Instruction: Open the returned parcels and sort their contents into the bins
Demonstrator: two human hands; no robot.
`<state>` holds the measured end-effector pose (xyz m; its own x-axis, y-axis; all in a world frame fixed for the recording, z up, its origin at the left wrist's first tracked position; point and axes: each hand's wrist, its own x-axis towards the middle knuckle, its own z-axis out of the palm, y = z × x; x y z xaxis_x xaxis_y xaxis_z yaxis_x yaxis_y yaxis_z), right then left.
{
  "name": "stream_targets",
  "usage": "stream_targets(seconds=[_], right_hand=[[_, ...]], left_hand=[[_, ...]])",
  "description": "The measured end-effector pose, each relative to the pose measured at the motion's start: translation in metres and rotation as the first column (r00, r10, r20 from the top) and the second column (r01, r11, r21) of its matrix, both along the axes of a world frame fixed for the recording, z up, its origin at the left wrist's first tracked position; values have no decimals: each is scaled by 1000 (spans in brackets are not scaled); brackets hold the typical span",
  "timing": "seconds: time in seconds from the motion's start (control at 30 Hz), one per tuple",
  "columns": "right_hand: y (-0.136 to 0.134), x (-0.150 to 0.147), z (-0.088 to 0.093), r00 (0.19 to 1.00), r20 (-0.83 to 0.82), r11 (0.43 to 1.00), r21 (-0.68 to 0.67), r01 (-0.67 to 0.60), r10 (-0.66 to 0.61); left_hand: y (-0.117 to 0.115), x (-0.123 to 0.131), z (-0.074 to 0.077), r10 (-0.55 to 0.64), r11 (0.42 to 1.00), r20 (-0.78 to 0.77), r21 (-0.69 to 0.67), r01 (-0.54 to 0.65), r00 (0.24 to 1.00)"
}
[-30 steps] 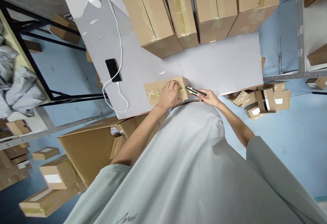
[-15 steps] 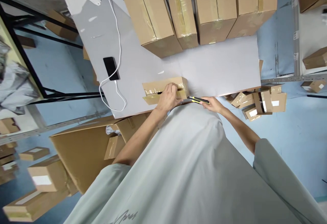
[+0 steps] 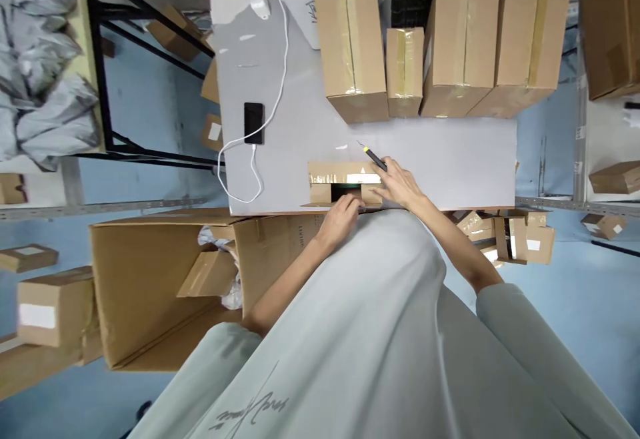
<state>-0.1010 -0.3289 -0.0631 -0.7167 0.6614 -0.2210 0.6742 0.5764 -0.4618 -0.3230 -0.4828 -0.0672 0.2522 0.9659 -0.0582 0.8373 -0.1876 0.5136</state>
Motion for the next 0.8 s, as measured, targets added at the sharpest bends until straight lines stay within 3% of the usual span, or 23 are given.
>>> stream_targets(seconds=[0.1,0.2,0.3,0.4,0.47,0.57,0.7,0.8], right_hand=[[17,-43,0,986,115,991,41,-127,121],[35,-54,4,973,168,985,40,-167,158],[62,-36,9,991,129,999,16,-45,43],[87,-2,9,982,-52,978,-109,175,-182],[94,24,5,912,-183,898,-327,295,-367],[86,59,-6,760,-245,692,-636,343,-602],[54,89,-27,614,-182,529,-721,448,-768],[33,97,-45,545,-147,483,-682,549,-826]], left_hand=[[-7,3,1,17,1000,-48,-1,-17,999],[-9,5,1,44,999,-90,16,-43,995],[-7,0,-4,60,995,-62,85,-54,996],[-1,-13,-12,70,977,18,199,-72,997],[7,-24,-20,107,958,60,260,-119,992],[24,-34,-33,149,944,110,280,-174,983],[41,-30,-50,91,975,87,197,-107,992],[43,-24,-57,57,997,25,56,-58,998]])
